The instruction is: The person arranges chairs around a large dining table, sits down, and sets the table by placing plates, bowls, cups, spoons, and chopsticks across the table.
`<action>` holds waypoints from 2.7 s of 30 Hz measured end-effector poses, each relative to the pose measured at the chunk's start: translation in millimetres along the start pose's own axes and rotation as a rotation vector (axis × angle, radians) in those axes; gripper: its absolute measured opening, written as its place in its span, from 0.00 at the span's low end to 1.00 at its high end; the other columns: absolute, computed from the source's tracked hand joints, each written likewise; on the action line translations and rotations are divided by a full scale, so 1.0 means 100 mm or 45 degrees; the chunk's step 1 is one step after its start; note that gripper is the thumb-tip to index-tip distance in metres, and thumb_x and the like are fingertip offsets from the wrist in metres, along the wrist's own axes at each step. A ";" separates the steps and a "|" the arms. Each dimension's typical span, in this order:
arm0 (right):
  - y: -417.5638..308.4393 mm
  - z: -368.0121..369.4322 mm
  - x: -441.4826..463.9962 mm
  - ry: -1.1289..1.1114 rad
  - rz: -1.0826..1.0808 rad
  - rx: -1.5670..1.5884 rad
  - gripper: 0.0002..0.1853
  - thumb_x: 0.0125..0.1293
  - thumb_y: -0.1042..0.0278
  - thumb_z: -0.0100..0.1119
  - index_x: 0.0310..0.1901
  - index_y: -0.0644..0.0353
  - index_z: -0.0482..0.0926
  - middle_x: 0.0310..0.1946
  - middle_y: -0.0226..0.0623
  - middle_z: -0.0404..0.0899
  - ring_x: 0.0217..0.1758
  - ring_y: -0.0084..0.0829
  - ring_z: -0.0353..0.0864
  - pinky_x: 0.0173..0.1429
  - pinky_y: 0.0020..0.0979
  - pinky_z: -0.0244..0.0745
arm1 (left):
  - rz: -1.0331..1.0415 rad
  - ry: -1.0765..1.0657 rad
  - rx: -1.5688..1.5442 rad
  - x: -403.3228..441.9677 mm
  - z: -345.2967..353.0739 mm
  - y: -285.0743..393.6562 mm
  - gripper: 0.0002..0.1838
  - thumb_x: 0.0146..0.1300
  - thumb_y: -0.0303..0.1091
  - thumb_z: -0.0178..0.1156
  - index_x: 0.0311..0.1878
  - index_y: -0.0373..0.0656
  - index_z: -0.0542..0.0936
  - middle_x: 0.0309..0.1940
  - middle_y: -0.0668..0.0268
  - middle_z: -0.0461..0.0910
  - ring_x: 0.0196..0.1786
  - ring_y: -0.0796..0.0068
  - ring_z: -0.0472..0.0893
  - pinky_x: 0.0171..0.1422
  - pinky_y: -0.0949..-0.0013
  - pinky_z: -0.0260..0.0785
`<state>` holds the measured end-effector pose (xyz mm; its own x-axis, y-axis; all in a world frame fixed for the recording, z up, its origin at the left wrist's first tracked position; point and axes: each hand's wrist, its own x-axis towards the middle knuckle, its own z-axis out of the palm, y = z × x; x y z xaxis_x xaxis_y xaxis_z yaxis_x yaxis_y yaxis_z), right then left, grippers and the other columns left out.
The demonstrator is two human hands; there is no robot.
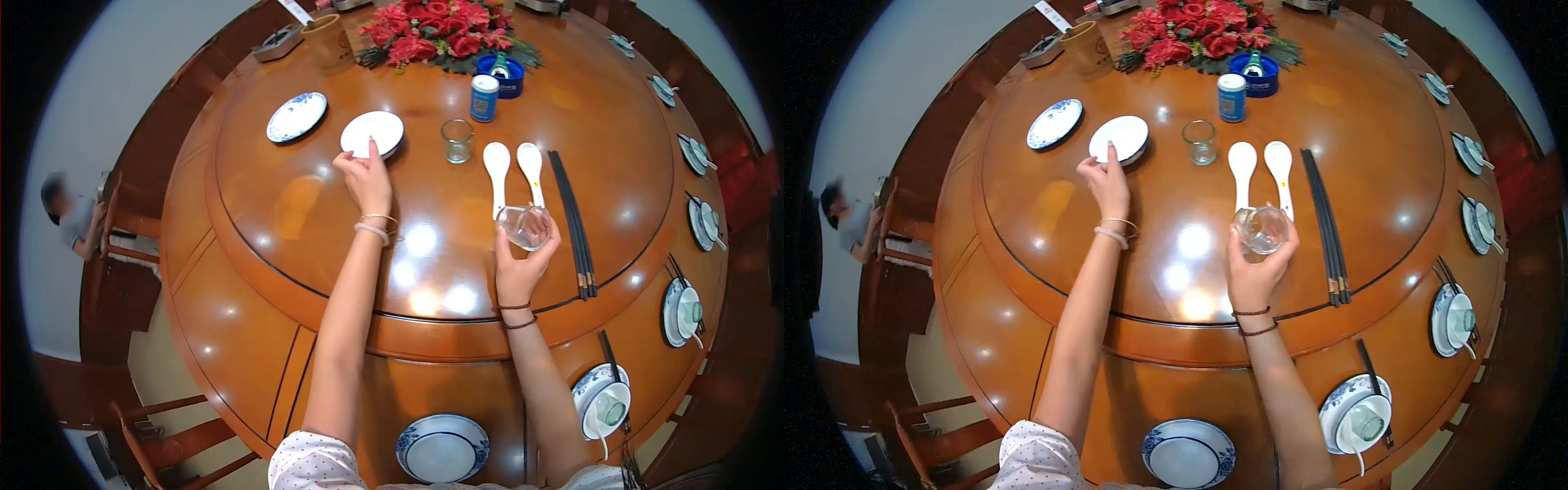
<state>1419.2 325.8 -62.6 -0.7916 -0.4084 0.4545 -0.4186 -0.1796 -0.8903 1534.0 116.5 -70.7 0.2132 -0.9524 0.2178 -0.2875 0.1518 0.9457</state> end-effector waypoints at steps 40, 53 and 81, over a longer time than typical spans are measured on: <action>0.39 2.05 0.40 -0.194 -0.018 -0.533 0.39 0.50 0.58 0.65 0.56 0.74 0.57 0.52 0.60 0.66 0.56 0.51 0.66 0.59 0.38 0.63 | -0.076 -0.033 -0.307 0.33 -0.16 -0.09 0.29 0.62 0.43 0.49 0.57 0.26 0.61 0.18 0.55 0.76 0.15 0.69 0.76 0.13 0.70 0.68; 0.36 1.94 0.42 -0.274 -0.053 -0.625 0.48 0.43 0.57 0.70 0.60 0.74 0.51 0.54 0.61 0.64 0.57 0.51 0.66 0.59 0.37 0.63 | -0.052 -0.102 -0.365 0.00 -0.35 -0.18 0.29 0.65 0.40 0.46 0.62 0.33 0.49 0.18 0.60 0.72 0.13 0.76 0.70 0.14 0.74 0.63; -0.07 -0.21 -0.25 -0.839 -0.610 -0.754 0.14 0.59 0.70 0.51 0.46 0.64 0.75 0.52 0.43 0.71 0.59 0.40 0.65 0.61 0.35 0.63 | -0.007 -0.648 -0.136 -2.21 -2.50 0.27 0.10 0.62 0.34 0.52 0.36 0.36 0.75 0.14 0.69 0.70 0.19 0.83 0.65 0.24 0.76 0.57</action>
<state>1432.4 356.1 -67.1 -0.1528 -0.8553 0.4952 -0.9240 -0.0542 -0.3786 1712.7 396.7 -33.0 -0.2743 -0.9571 0.0931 -0.1849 0.1475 0.9716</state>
